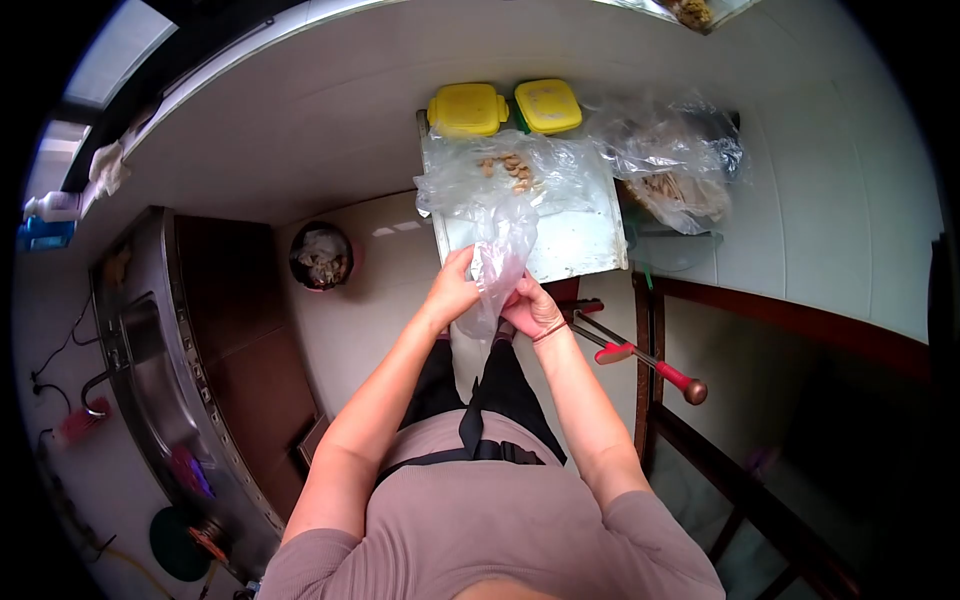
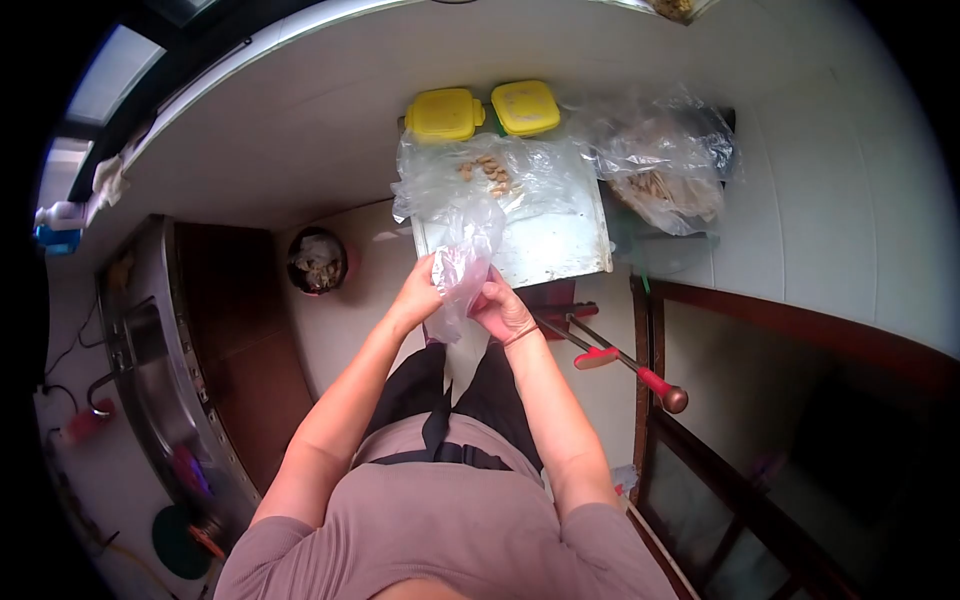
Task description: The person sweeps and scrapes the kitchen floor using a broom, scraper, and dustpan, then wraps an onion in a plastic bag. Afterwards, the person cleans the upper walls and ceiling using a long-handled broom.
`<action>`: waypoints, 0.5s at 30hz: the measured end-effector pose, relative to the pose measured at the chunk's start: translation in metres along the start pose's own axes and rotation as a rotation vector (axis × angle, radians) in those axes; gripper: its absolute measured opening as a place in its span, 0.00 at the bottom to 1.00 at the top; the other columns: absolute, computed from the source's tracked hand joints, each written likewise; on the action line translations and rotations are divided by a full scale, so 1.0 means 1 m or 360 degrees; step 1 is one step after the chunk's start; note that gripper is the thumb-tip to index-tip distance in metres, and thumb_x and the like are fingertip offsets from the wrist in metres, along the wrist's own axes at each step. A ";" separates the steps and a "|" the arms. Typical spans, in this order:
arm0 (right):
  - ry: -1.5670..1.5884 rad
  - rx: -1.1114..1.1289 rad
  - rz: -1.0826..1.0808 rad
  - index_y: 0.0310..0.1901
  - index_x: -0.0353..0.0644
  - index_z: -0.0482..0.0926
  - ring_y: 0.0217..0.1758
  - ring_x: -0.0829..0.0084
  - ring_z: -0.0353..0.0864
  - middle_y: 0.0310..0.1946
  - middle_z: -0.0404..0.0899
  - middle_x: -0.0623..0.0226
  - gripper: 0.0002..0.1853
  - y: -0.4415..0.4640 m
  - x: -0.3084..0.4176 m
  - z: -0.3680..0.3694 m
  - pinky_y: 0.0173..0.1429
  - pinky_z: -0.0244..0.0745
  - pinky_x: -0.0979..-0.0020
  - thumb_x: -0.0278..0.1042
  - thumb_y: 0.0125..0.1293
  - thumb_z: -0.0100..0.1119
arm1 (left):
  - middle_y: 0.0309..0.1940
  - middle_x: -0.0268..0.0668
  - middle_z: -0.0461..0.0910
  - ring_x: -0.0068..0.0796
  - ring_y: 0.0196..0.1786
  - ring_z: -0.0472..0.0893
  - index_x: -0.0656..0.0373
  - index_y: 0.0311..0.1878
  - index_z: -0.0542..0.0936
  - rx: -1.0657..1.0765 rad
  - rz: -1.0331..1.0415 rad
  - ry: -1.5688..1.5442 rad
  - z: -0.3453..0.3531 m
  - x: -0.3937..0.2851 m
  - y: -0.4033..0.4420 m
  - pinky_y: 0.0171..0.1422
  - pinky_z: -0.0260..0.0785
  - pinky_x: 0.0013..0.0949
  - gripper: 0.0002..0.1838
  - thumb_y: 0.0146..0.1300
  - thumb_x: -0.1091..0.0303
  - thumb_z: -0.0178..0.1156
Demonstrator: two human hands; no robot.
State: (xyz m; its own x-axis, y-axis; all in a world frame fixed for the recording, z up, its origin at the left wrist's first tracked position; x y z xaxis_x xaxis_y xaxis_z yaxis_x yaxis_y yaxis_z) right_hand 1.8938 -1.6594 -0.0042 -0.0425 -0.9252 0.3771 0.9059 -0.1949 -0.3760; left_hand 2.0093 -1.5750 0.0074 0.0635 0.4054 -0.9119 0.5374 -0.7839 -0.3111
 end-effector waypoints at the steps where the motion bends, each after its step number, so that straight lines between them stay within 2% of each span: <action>1: -0.0011 0.0004 -0.0020 0.63 0.41 0.57 0.59 0.65 0.67 0.56 0.67 0.64 0.44 -0.001 0.000 -0.003 0.61 0.65 0.59 0.42 0.45 0.69 | 0.51 0.44 0.71 0.41 0.56 0.71 0.59 0.55 0.72 0.0008 0.0002 0.0004 0.003 0.002 0.000 0.61 0.62 0.35 0.29 0.49 0.61 0.64; 2: -0.0006 0.0004 -0.0025 0.63 0.41 0.57 0.59 0.65 0.67 0.56 0.67 0.64 0.44 -0.002 0.001 -0.007 0.61 0.65 0.59 0.42 0.45 0.69 | 0.50 0.42 0.71 0.39 0.55 0.72 0.60 0.57 0.70 0.0175 -0.0181 -0.0541 0.011 0.009 0.001 0.60 0.63 0.35 0.30 0.50 0.61 0.63; 3: -0.0366 -0.0212 0.0003 0.64 0.40 0.56 0.60 0.64 0.67 0.56 0.66 0.62 0.44 -0.004 0.001 -0.005 0.61 0.65 0.60 0.41 0.46 0.69 | 0.50 0.40 0.71 0.36 0.54 0.72 0.61 0.58 0.68 0.0340 -0.0364 -0.1089 0.018 0.011 0.000 0.60 0.63 0.35 0.31 0.52 0.60 0.62; 4: -0.0727 -0.0429 0.0034 0.64 0.39 0.56 0.60 0.63 0.66 0.56 0.66 0.59 0.45 -0.007 -0.001 -0.006 0.61 0.65 0.61 0.41 0.46 0.69 | 0.47 0.38 0.73 0.32 0.49 0.74 0.61 0.58 0.66 0.0379 -0.0485 -0.1377 0.021 0.011 -0.002 0.57 0.67 0.34 0.30 0.53 0.59 0.63; 5: -0.1151 -0.0435 -0.0185 0.64 0.36 0.55 0.61 0.60 0.66 0.56 0.65 0.53 0.44 -0.004 -0.007 -0.013 0.61 0.66 0.64 0.41 0.48 0.68 | 0.47 0.38 0.73 0.32 0.49 0.74 0.61 0.58 0.66 0.0381 -0.0487 -0.1377 0.022 0.014 -0.001 0.57 0.67 0.34 0.30 0.53 0.59 0.63; 7: -0.2271 -0.0395 -0.0141 0.66 0.37 0.52 0.63 0.57 0.64 0.60 0.61 0.48 0.45 -0.015 0.010 0.023 0.59 0.67 0.66 0.40 0.50 0.67 | 0.43 0.39 0.75 0.32 0.45 0.76 0.60 0.53 0.70 0.0569 -0.0669 -0.2139 0.031 0.029 0.001 0.53 0.70 0.36 0.26 0.54 0.57 0.63; 8: -0.2656 -0.0422 -0.0510 0.62 0.37 0.59 0.55 0.59 0.73 0.54 0.69 0.46 0.38 -0.022 0.009 0.024 0.52 0.72 0.68 0.40 0.52 0.65 | 0.42 0.43 0.77 0.36 0.45 0.78 0.61 0.50 0.72 0.0670 -0.0690 -0.2243 0.029 0.038 -0.001 0.52 0.72 0.40 0.25 0.54 0.54 0.63; 9: -0.2659 -0.0423 -0.0506 0.62 0.37 0.59 0.55 0.59 0.73 0.54 0.69 0.46 0.38 -0.024 0.013 0.026 0.52 0.72 0.68 0.40 0.52 0.65 | 0.42 0.43 0.77 0.36 0.45 0.78 0.61 0.50 0.72 0.0671 -0.0691 -0.2247 0.026 0.034 -0.005 0.52 0.72 0.40 0.25 0.54 0.54 0.63; 11: -0.2104 -0.0626 -0.0231 0.53 0.35 0.71 0.41 0.62 0.81 0.42 0.78 0.49 0.26 -0.033 0.028 0.023 0.44 0.74 0.67 0.40 0.55 0.61 | 0.44 0.46 0.77 0.40 0.47 0.78 0.63 0.49 0.73 0.0745 -0.0915 -0.2670 0.021 0.018 -0.015 0.55 0.71 0.44 0.25 0.54 0.53 0.61; 12: -0.2110 -0.0829 -0.0392 0.45 0.34 0.76 0.31 0.64 0.82 0.34 0.81 0.52 0.18 -0.035 0.037 0.011 0.39 0.76 0.66 0.39 0.57 0.58 | 0.47 0.47 0.76 0.42 0.49 0.77 0.63 0.51 0.73 0.0552 -0.0983 -0.2701 0.023 0.032 -0.016 0.58 0.69 0.47 0.27 0.53 0.53 0.62; 13: -0.1816 -0.1014 -0.0397 0.44 0.33 0.76 0.35 0.66 0.82 0.35 0.81 0.51 0.17 -0.038 0.045 0.005 0.41 0.76 0.68 0.37 0.59 0.56 | 0.47 0.47 0.76 0.42 0.49 0.77 0.63 0.51 0.73 0.0551 -0.0984 -0.2705 0.023 0.029 -0.019 0.58 0.69 0.47 0.27 0.53 0.53 0.62; 15: -0.2139 -0.1169 -0.0679 0.44 0.33 0.77 0.35 0.71 0.81 0.31 0.81 0.57 0.16 -0.036 0.056 -0.015 0.40 0.75 0.73 0.37 0.59 0.56 | 0.48 0.47 0.76 0.42 0.50 0.77 0.63 0.52 0.72 0.0611 -0.1027 -0.2707 0.023 0.022 -0.026 0.59 0.68 0.48 0.30 0.50 0.53 0.65</action>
State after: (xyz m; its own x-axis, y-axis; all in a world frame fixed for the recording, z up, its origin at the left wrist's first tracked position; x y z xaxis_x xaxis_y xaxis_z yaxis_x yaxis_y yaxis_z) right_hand 1.8528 -1.7093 0.0178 0.5188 0.1075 0.8481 0.5167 -0.8298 -0.2108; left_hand 1.9774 -1.5570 -0.0107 -0.9839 -0.0113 0.1786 -0.0791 -0.8680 -0.4902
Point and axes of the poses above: each hand's wrist, its own y-axis towards the middle knuckle, its own z-axis out of the palm, x = y × z, the point moved 3 cm from there along y, towards the middle knuckle
